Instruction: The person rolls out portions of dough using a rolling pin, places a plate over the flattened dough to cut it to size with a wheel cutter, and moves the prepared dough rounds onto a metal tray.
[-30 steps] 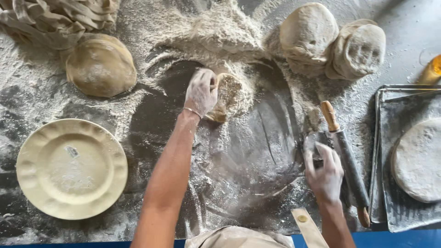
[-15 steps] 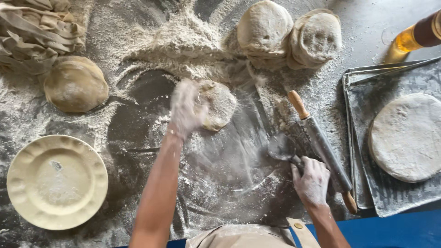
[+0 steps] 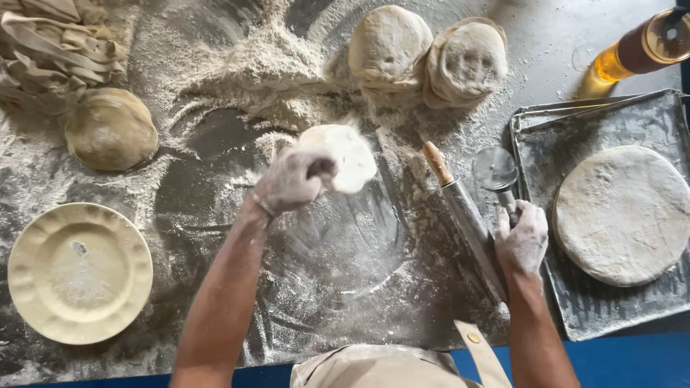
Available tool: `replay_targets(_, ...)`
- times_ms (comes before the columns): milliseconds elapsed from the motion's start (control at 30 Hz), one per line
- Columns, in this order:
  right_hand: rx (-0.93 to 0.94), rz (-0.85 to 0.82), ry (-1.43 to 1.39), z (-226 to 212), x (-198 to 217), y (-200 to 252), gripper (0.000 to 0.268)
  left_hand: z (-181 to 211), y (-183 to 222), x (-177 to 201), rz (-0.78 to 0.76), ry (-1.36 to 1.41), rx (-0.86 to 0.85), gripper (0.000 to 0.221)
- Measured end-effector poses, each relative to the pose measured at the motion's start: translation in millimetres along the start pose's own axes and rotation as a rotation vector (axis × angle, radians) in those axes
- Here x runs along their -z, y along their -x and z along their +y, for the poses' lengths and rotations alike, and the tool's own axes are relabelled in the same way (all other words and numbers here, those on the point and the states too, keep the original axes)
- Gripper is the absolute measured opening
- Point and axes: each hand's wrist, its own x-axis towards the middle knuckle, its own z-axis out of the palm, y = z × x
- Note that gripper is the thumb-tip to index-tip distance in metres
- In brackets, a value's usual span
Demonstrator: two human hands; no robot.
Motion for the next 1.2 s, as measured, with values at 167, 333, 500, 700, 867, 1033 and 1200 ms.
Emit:
replay_targets(167, 0.064, 0.077, -0.016, 10, -2, 37, 0.016, -15, 24, -26, 0.162, -0.336, 0.142, 0.031)
replay_targets(333, 0.064, 0.136, -0.065, -5, 26, 119, 0.038, 14, 8, -121, 0.219, -0.642, 0.169, 0.071)
replay_targets(500, -0.295, -0.070, -0.056, 2, 36, 145, 0.058, 16, 45, -142, -0.267, -0.685, 0.206, 0.075)
replay_targets(700, -0.483, -0.189, 0.028, -30, 20, 168, 0.062, 23, 138, -158, -0.363, -0.581, 0.067, 0.074)
replay_targets(867, -0.258, -0.464, -0.074, -93, 9, 163, 0.062, -31, 165, -124, 0.443, -0.915, -0.002, 0.060)
replay_targets(1033, 0.136, -0.332, -0.340, -117, -38, 152, 0.057, -126, 145, -69, 0.841, -0.352, 0.139, 0.030)
replay_targets(1200, 0.190, 0.161, -0.065, -74, -114, 78, 0.047, -151, 91, -62, 0.837, -0.560, 0.232, 0.021)
